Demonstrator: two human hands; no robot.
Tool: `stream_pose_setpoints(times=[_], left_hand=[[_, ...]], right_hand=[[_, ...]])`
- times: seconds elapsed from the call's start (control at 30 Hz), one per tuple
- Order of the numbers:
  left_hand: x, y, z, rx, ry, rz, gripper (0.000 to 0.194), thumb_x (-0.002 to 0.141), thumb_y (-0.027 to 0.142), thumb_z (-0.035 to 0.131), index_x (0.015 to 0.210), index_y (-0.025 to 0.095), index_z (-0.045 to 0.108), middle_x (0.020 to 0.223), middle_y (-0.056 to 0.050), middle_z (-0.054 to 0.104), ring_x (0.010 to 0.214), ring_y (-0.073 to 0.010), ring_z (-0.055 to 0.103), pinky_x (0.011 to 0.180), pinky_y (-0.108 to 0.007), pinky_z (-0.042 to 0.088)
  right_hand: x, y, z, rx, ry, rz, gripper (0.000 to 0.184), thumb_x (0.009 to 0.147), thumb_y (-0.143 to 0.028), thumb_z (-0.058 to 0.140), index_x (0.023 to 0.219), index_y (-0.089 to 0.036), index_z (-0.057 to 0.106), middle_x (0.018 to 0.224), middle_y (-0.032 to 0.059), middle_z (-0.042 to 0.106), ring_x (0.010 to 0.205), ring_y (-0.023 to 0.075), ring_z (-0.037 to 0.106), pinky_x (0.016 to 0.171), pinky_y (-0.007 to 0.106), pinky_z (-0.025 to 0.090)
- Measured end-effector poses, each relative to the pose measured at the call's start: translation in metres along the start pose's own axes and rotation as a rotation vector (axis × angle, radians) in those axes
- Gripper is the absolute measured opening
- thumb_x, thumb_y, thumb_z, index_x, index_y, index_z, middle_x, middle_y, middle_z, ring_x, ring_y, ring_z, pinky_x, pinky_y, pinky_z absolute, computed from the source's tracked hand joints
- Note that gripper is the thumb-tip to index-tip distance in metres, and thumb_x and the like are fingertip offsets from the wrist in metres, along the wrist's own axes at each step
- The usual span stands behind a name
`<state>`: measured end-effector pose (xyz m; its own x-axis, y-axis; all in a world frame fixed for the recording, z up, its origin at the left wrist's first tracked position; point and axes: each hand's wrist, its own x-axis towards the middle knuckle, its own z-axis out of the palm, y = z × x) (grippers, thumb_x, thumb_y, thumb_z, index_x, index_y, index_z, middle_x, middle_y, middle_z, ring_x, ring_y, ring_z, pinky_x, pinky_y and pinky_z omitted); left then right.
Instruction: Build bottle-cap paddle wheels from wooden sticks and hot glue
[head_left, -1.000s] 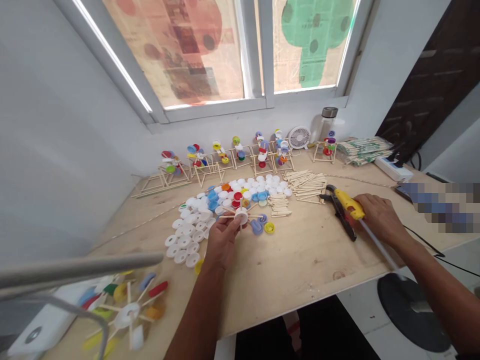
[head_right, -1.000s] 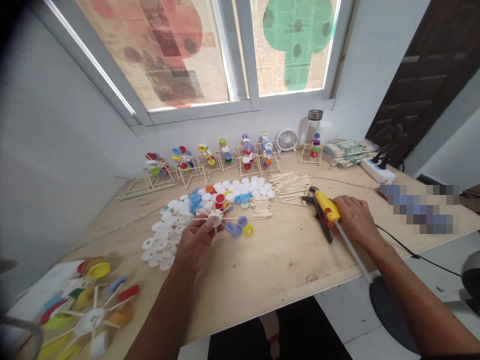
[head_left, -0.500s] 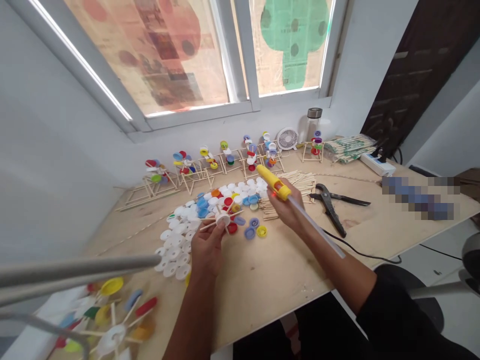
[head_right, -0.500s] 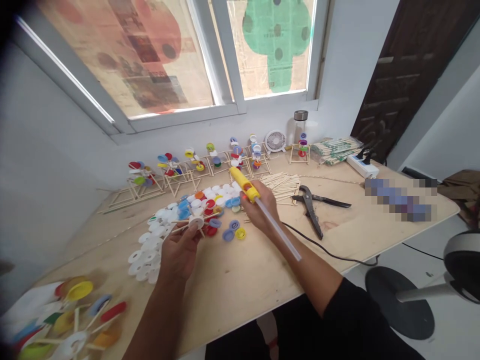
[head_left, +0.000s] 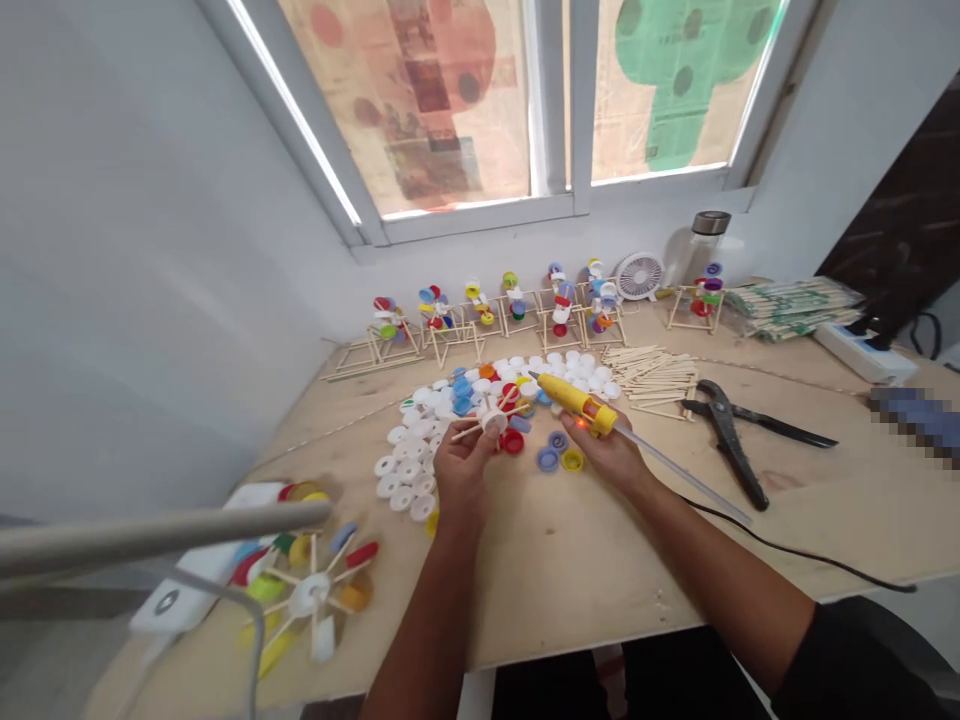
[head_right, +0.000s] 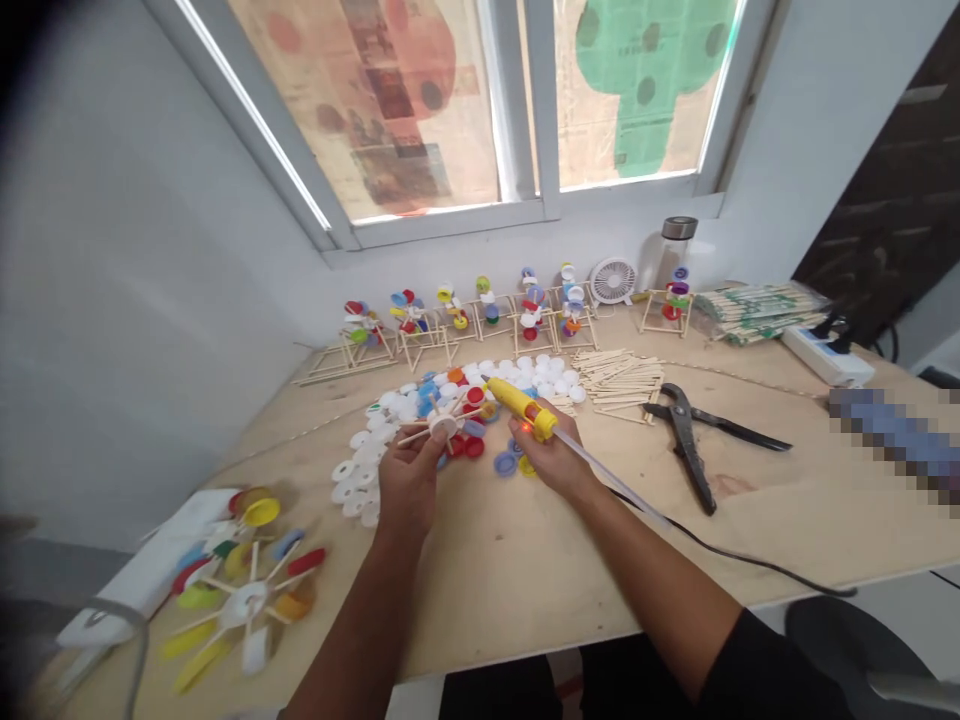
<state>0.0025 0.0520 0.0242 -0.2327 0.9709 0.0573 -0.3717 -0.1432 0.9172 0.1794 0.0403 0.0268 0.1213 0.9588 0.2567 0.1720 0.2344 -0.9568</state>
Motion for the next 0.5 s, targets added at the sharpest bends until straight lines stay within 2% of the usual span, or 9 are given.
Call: stream_pose_setpoints(times=[0.17, 0.3, 0.5], left_hand=[[0.001, 0.000, -0.002, 0.028, 0.047, 0.061, 0.036, 0.057, 0.026, 0.081, 0.082, 0.017, 0.057, 0.071, 0.002, 0.068, 0.065, -0.0104, 0.063, 0.063, -0.020, 0.046], [0.002, 0.000, -0.003, 0.035, 0.063, 0.091, 0.037, 0.057, 0.025, 0.081, 0.084, 0.018, 0.057, 0.075, 0.001, 0.069, 0.070, -0.0111, 0.064, 0.066, -0.020, 0.047], [0.003, -0.002, -0.003, 0.046, 0.108, 0.120, 0.040, 0.056, 0.028, 0.081, 0.087, 0.017, 0.058, 0.079, -0.001, 0.069, 0.077, -0.0144, 0.066, 0.073, -0.025, 0.050]], right_hand=[[-0.005, -0.001, 0.000, -0.040, -0.078, 0.016, 0.023, 0.076, -0.043, 0.058, 0.075, -0.020, 0.056, 0.066, 0.0001, 0.058, 0.065, 0.0155, 0.055, 0.061, 0.029, 0.046], [-0.008, -0.005, -0.002, -0.156, -0.141, 0.006, 0.023, 0.077, -0.044, 0.056, 0.078, -0.020, 0.056, 0.070, -0.0007, 0.057, 0.065, 0.0140, 0.053, 0.059, 0.026, 0.043], [-0.009, -0.011, 0.000, -0.234, -0.177, -0.030, 0.024, 0.077, -0.044, 0.056, 0.072, -0.021, 0.052, 0.064, -0.0031, 0.051, 0.059, 0.0116, 0.047, 0.056, 0.024, 0.038]])
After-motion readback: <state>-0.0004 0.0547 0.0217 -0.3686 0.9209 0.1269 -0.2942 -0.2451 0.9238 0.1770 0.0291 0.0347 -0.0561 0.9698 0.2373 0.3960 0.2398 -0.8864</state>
